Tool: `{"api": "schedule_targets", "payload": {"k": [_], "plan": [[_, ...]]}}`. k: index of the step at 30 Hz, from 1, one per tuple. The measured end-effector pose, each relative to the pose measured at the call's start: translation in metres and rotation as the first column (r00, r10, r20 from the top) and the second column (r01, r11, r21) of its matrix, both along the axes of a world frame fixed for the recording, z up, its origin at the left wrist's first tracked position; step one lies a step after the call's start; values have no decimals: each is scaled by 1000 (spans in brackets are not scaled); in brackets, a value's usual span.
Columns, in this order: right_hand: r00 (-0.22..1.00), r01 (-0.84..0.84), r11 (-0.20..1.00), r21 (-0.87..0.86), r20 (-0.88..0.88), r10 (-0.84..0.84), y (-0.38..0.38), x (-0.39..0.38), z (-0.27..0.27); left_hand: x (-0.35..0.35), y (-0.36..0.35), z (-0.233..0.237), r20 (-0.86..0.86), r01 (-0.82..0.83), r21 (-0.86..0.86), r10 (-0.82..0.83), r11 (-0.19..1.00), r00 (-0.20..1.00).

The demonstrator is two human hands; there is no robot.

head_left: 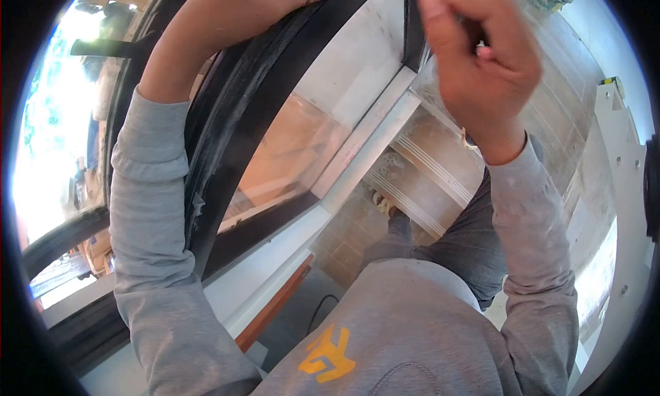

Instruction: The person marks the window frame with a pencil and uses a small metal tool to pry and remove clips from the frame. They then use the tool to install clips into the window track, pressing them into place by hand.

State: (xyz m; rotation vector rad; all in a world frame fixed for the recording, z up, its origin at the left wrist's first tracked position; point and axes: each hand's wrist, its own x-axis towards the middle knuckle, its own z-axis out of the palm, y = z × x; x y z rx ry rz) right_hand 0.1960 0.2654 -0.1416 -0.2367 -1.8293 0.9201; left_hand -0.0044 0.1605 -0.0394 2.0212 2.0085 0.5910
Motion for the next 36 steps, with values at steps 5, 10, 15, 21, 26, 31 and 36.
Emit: {"api": "schedule_targets", "payload": {"k": [5, 10, 15, 21, 26, 31, 36], "plan": [[979, -205, 930, -305, -58, 197, 0, 11, 13, -19, 1, -13, -41, 110, 81, -106, 991, 993], [901, -197, 791, -579, 211, 379, -6, -4, 28, 1, -1, 1, -9, 0, -7, 0, 1000, 1000], [931, -80, 870, -486, 276, 240, 0, -25, 19, -13, 2, -9, -96, 101, 71, -94, 992, 991], [951, -286, 850, -442, -17, 310, 1, -46, -13, -15, 4, -9, -65, 119, 68, -114, 991, 991], [928, -242, 716, -655, 58, 367, 0, -48, -5, -15, 1, -9, -39, 53, 29, -52, 998, 998], [937, -221, 731, -646, 69, 343, -1, -48, -4, -18, 1, -12, -62, 88, 53, -84, 995, 995], [921, -198, 728, -657, 130, 367, -2, -46, 7, -21, 3, -13, -71, 114, 64, -110, 991, 991]]}}
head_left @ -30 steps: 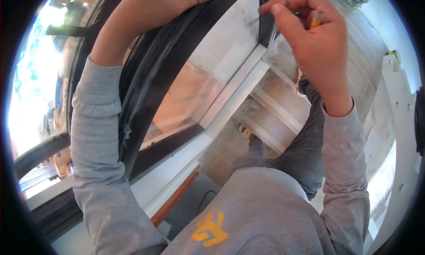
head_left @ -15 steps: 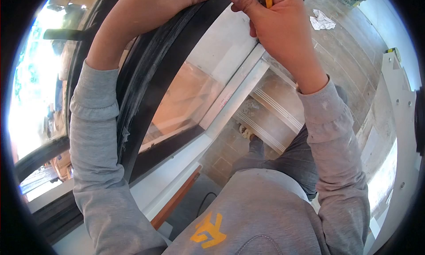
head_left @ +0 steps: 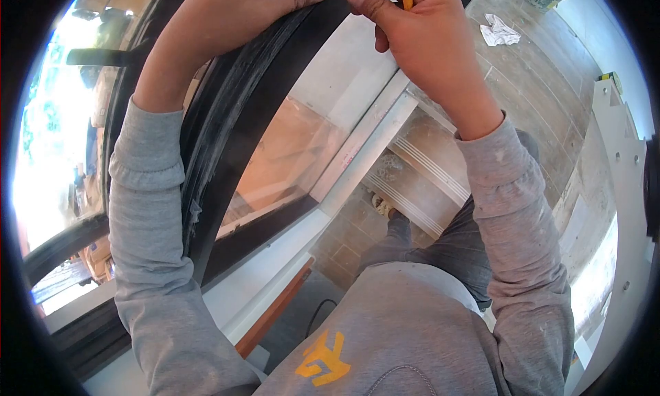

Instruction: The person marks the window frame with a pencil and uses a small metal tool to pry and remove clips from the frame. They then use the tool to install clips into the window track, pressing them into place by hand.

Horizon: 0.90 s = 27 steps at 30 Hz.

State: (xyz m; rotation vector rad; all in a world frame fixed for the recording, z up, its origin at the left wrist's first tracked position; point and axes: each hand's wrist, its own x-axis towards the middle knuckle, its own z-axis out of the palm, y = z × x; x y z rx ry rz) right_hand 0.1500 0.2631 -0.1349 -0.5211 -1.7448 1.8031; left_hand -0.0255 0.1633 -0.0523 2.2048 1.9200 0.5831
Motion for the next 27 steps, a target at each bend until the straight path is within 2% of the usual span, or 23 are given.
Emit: {"api": "schedule_targets", "payload": {"k": [7, 9, 13, 15, 16, 18, 21, 25, 27], "plan": [[996, 6, 1000, 29, -93, -3, -1, 0, -1, -1, 0, 0, -12, 12, 8, -12, 1000, 1000], [994, -10, 1000, -2, -109, 9, -1, -1, -2, -1, 0, -1, 53, -15, -27, 16, 1000, 998], [993, -26, 1000, -17, -113, 24, 4, -8, -11, 9, 0, 5, 18, -5, -3, 5, 1000, 1000], [992, 19, 995, 102, -127, -6, 7, -9, -12, 21, -2, 15, 55, -90, -79, 94, 993, 994], [992, 19, 995, 102, -127, -6, 8, -8, -10, 16, -1, 11, 55, -90, -79, 94, 993, 994], [995, 22, 978, 205, -97, -2, 11, -4, -3, 1, 1, 1, 18, 6, -1, -6, 1000, 1000], [1000, 28, 961, 276, 1, -29, 9, 4, 15, 3, 0, 2, 8, -18, -18, 18, 1000, 1000], [1000, -6, 966, 257, -8, 8, 15, 2, 10, 18, -2, 9, 95, -42, -32, 45, 999, 995], [995, -91, 981, 169, -30, 98, 19, 0, 6, 9, 0, -5, 182, 0, 74, -14, 997, 983]]}}
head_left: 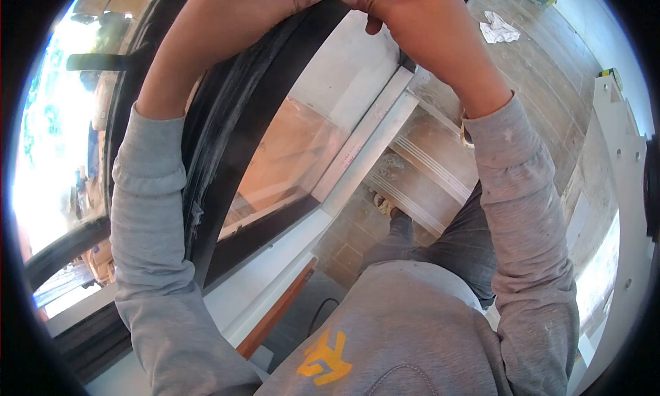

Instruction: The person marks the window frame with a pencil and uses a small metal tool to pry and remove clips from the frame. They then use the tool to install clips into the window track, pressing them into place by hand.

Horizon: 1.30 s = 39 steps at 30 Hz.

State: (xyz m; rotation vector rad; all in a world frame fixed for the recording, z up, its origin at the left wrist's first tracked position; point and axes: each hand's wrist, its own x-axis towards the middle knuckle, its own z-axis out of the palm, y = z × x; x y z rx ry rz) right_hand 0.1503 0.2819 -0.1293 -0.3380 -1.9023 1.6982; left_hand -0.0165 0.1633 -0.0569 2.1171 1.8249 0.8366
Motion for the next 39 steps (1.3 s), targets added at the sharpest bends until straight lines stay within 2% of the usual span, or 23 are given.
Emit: {"api": "schedule_targets", "payload": {"k": [1, 3, 4, 9, 13, 16, 18, 19, 21, 22, 24, 28, 30, 34, 36, 37, 39], "plan": [[1000, 2, 1000, -1, 1, -2, 0, 0, -2, -3, 2, -1, 1, 2, -1, -2, 1000, 1000], [1000, -18, 996, -87, -13, 17, -1, -2, -6, -6, 4, -3, -150, 82, 37, -76, 996, 986], [1000, -18, 996, -88, -13, 17, -2, -1, -5, -5, 4, -2, -150, 83, 36, -77, 996, 986], [999, 49, 995, -90, 6, -48, -4, 0, -8, 15, 0, 6, -357, 29, 61, -5, 998, 934], [997, 79, 992, -93, 14, -78, -3, -8, -21, 20, -1, 8, -382, 4, 71, 23, 997, 924], [997, 66, 983, -173, 42, -59, -4, -8, -21, 20, -2, 8, -439, -49, 56, 69, 997, 896], [982, 94, 984, -148, 177, -67, -6, -2, -10, 13, -1, 1, -307, 3, 91, 25, 996, 951], [982, 94, 984, -149, 177, -67, -5, -1, -9, 11, -2, -2, -262, 20, 105, 8, 994, 965], [994, 61, 996, -71, 94, -55, -1, 0, -10, 17, -4, -6, -97, -198, 215, 222, 956, 970], [994, 63, 995, -72, 94, -57, 2, -2, -12, 21, -4, -3, -98, -196, 213, 220, 957, 971], [996, 60, 997, -49, 73, -56, 8, -9, -19, 28, -5, 5, 38, -279, 119, 277, 953, 960], [977, 62, 997, -37, 207, -53, 8, -3, 6, 22, -5, 0, 15, -285, 128, 285, 950, 958], [951, 12, 999, 39, 308, -24, 4, 4, 19, 12, -1, -8, 44, -195, 182, 190, 964, 981], [985, -35, 999, -31, 171, 40, 1, 2, -2, 23, -3, -2, 52, -278, 109, 273, 954, 960], [989, -11, 997, -75, 144, 21, 4, -6, -9, 14, 0, -9, 37, -181, 216, 178, 959, 983], [989, -11, 997, -76, 143, 21, 5, -7, -8, 18, -1, -5, 36, -181, 215, 178, 960, 983], [983, -26, 991, -131, 174, 49, 8, -6, -7, 33, -5, 6, 60, -286, 103, 281, 953, 958]]}}
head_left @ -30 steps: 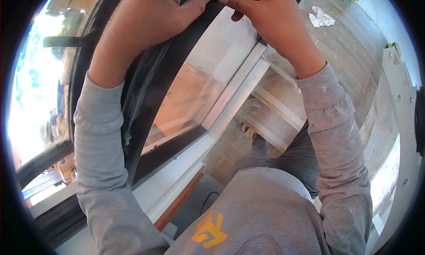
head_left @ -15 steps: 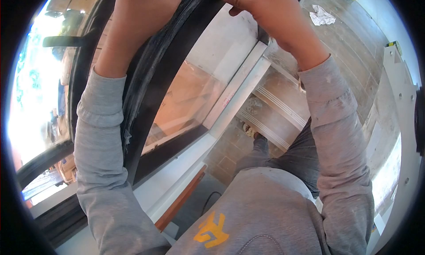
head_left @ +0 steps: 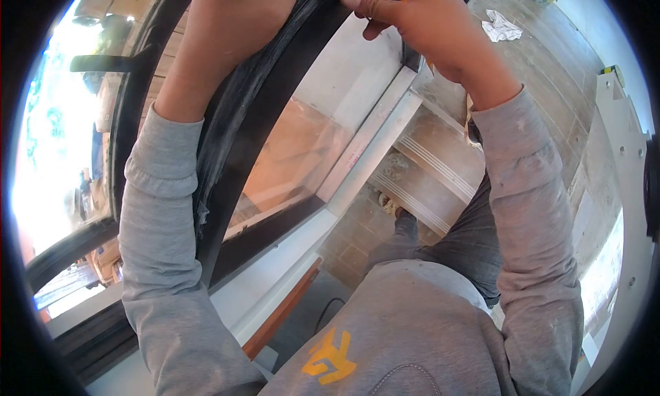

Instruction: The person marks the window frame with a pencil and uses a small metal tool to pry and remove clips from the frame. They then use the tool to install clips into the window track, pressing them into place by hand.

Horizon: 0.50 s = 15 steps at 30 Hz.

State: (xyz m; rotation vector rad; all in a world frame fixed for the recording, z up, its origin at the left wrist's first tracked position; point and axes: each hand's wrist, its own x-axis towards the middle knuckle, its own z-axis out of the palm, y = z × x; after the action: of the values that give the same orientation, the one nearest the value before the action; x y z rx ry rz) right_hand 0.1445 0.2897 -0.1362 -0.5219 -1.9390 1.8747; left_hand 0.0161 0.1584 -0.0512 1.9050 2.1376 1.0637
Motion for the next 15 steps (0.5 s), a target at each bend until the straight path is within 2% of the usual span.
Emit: {"api": "schedule_targets", "payload": {"k": [1, 3, 4, 6, 10, 13, 15], "plan": [[1000, 0, 1000, 0, -1, 0, 1, 3, 3, -7, 1, -5, -1, 0, 0, 0, 1000, 1000], [999, -43, 999, -8, 24, 44, 4, 12, 14, -18, 5, -13, -89, 145, 97, -136, 985, 987], [999, -42, 999, -10, 24, 42, 5, 11, 18, -14, 4, -9, -89, 146, 95, -138, 985, 986], [991, -18, 997, 74, 133, 8, 4, 8, 25, 0, 1, 2, -82, 12, -24, -14, 1000, 997], [985, -34, 996, 80, 169, 20, 3, 9, 34, -10, 5, -7, -72, 101, 60, -97, 993, 993], [974, 2, 991, 131, 224, -32, 1, 10, 45, -2, 4, 0, -48, -67, -88, 62, 994, 997], [984, 6, 941, 338, 167, -66, 3, 9, 46, -21, 3, -15, -82, 111, 56, -107, 992, 991]]}}
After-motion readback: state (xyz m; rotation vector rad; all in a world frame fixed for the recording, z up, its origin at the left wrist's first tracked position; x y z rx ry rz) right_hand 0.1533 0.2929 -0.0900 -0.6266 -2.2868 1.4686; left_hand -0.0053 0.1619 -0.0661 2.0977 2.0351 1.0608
